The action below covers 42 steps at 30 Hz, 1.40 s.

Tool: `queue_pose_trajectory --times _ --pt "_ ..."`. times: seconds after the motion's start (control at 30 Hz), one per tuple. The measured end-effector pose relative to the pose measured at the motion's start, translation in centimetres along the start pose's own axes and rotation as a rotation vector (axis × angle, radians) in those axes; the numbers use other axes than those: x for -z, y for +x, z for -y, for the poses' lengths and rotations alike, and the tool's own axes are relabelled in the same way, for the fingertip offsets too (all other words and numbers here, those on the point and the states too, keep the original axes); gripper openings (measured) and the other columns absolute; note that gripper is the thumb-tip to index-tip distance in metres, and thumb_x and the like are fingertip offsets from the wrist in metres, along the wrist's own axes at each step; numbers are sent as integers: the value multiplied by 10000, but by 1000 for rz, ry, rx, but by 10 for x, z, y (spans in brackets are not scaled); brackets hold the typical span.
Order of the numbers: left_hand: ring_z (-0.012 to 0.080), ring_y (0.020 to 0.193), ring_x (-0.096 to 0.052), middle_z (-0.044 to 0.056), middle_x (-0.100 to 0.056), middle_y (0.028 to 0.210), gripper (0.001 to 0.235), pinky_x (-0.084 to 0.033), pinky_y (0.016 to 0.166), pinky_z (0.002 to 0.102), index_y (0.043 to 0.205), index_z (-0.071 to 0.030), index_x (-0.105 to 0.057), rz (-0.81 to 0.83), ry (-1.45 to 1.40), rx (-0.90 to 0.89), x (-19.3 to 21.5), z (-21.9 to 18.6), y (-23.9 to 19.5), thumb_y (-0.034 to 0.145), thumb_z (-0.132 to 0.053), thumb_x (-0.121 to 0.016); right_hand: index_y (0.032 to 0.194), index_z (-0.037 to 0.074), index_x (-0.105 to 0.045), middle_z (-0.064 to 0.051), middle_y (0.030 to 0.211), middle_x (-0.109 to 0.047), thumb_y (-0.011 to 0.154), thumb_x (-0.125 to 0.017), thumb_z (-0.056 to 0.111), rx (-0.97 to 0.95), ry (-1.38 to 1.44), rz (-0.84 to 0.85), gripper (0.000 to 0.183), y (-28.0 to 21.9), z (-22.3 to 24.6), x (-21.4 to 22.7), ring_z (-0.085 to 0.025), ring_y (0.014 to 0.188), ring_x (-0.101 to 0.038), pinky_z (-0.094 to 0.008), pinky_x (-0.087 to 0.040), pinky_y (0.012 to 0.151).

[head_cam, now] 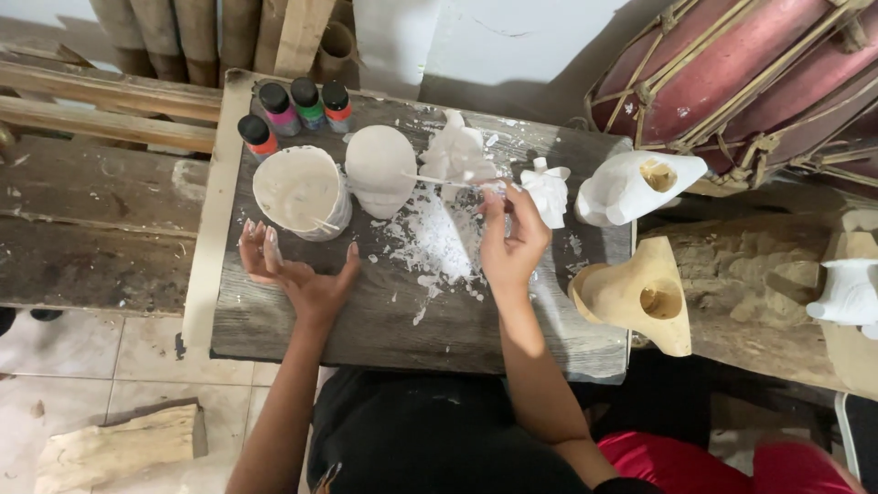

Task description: Applying and smoothing white paste onto small molded figurines using a wooden stick

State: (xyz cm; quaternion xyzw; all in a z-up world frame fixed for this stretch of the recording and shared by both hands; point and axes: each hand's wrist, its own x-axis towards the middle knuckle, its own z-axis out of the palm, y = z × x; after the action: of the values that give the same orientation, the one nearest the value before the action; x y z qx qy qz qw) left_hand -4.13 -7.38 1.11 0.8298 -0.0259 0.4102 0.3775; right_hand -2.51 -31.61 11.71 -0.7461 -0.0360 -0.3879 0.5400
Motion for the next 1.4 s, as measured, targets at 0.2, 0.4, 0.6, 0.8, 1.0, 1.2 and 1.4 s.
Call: queue_pose_trajectory --times 0.2,0.4,0.6,0.8,1.0,1.2,1.4 --pt "517 1353 -293 317 -288 1402 1012 -301 1134 644 1421 41 -347 -1 36 8 1 -1 -3 754 -395 -972 1038 -63 -743 -139 748 -682 978 -667 -60 23 -5 11 97 -2 -14 3 -209 632 -672 -371 -573 637" --pt "498 1373 -291 284 -226 1425 1018 -315 1151 631 1436 1 -348 -17 20 5 -2 1 -3 735 -352 -996 1066 -42 -747 -129 757 -674 991 -649 -62 46 -16 -27 125 19 -11 -7 -196 650 -662 -366 -567 645" --pt "514 1361 -284 284 -194 1421 998 -340 1139 658 1428 -4 -343 -22 -1 -4 -3 1 -2 746 -332 -993 1058 -25 -755 -120 736 -662 995 -652 -55 29 -40 -29 125 11 -17 -5 -190 642 -645 -365 -558 634" --pt "499 1340 -277 295 -237 1423 1012 -296 1131 637 1417 8 -348 5 55 -32 -3 7 -8 742 -393 -985 1061 -13 -766 -115 757 -703 988 -675 -32 7 -47 -28 119 -5 -4 -4 -196 634 -674 -360 -580 650" --pt "509 1392 -269 309 -206 1444 1036 -310 1148 627 1435 21 -326 -3 -34 21 -3 8 -8 733 -355 -988 1102 -22 -744 -139 782 -681 1019 -606 -36 9 -55 -29 162 11 -8 -5 -194 654 -635 -371 -556 662" --pt "493 1412 -260 305 -272 1445 1052 -173 1161 617 1452 24 -309 25 -47 78 1 7 -5 735 -369 -970 1093 -35 -723 -106 801 -640 1014 -652 -27 -1 1 -106 106 19 -35 -14 -180 675 -664 -339 -579 650" --pt "479 1452 -225 302 -257 1503 1099 -125 1180 602 1480 14 -285 56 -86 117 0 11 -7 728 -379 -983 1082 -55 -746 -130 769 -647 1007 -659 -30 -29 -100 -100 117 -7 -8 -10 -212 673 -677 -381 -580 656"
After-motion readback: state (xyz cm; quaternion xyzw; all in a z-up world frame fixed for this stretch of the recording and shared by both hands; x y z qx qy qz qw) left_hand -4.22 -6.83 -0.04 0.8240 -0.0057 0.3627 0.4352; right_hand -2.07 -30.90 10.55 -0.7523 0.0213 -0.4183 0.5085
